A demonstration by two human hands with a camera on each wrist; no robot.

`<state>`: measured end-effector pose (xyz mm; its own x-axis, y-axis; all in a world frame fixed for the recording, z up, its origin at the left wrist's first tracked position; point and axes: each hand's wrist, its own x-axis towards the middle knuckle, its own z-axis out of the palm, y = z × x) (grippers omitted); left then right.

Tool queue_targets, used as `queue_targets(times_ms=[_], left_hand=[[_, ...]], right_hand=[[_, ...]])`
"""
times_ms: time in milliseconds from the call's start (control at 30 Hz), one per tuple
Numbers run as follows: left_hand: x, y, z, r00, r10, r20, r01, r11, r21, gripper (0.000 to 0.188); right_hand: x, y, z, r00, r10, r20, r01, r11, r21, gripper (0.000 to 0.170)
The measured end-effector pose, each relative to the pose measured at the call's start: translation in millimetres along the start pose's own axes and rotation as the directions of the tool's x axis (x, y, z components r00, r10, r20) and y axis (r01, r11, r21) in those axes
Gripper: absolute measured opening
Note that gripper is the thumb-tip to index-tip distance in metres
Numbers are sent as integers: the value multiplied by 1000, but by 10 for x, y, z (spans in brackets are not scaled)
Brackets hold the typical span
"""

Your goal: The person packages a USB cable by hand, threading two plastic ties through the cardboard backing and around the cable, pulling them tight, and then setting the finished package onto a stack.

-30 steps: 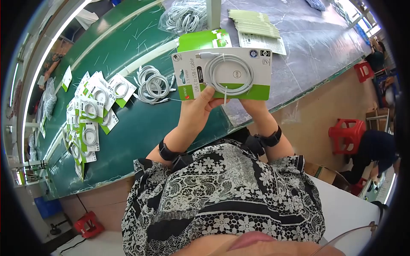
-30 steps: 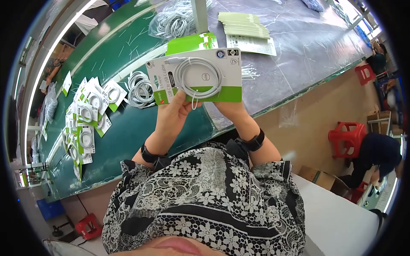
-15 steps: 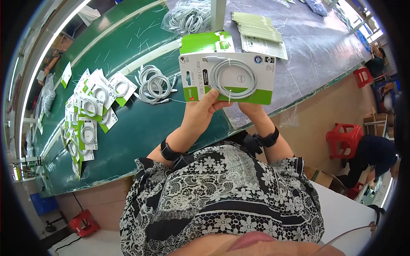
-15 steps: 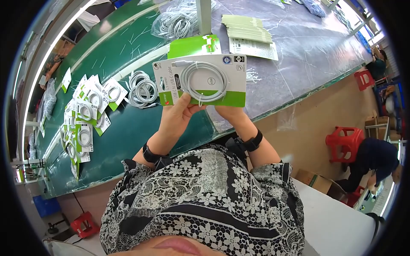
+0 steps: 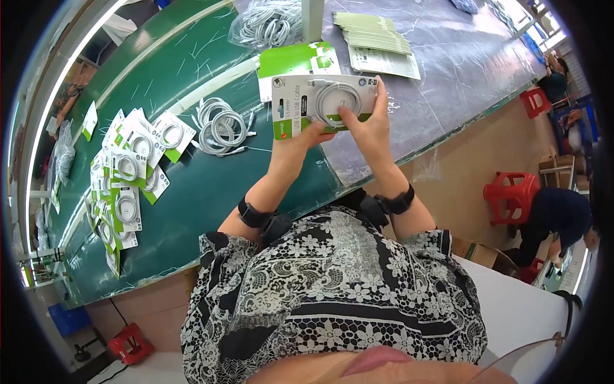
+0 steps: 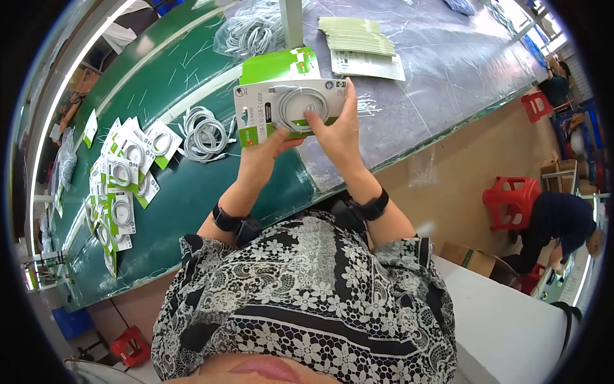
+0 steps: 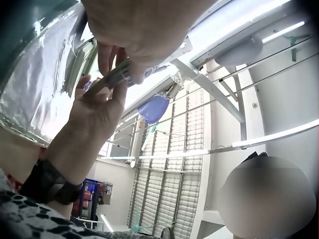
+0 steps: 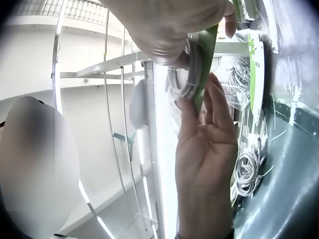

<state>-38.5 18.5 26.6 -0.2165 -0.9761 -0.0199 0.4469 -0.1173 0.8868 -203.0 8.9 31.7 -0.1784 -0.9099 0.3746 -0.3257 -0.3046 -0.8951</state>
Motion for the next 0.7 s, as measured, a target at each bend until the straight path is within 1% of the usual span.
queue_targets(times_ms=[67,100,133,200,233,333,400,633,700], left_hand=[[-2,-97,41,997,68,34,-71,992,105,31],[-8,-148,72,997,69,26,-71,992,108,31],[-11,-214,123,994,108,-22,-107,992,66,32],[-21,-282,205,977,179,-118,-182,983,-15,33],[-16,-287,205,976,179,-120,-182,983,-15,33],[23,-287,205,983,115,-144,-127,989,-78,34],[31,-292,198,982,117,-146,-129,989,-75,34],[27,-291,176,984,106,-142,-119,989,-83,30],[21,-300,120,988,59,-143,-72,994,-87,27]], right_hand=[[36,-60,74,995,92,-44,-87,991,98,86],[38,-71,111,988,141,-59,-131,980,150,89],[23,-39,151,988,143,-52,-134,979,154,89],[-32,42,227,994,64,-94,-66,998,-13,86],[-43,74,239,993,20,-113,-31,995,-99,85],[-76,125,229,990,-13,-139,-5,992,-125,83],[-93,129,223,987,-27,-157,5,991,-137,82],[-129,172,170,985,-108,-137,81,979,-188,74],[-150,179,170,986,-105,-130,80,979,-186,73]])
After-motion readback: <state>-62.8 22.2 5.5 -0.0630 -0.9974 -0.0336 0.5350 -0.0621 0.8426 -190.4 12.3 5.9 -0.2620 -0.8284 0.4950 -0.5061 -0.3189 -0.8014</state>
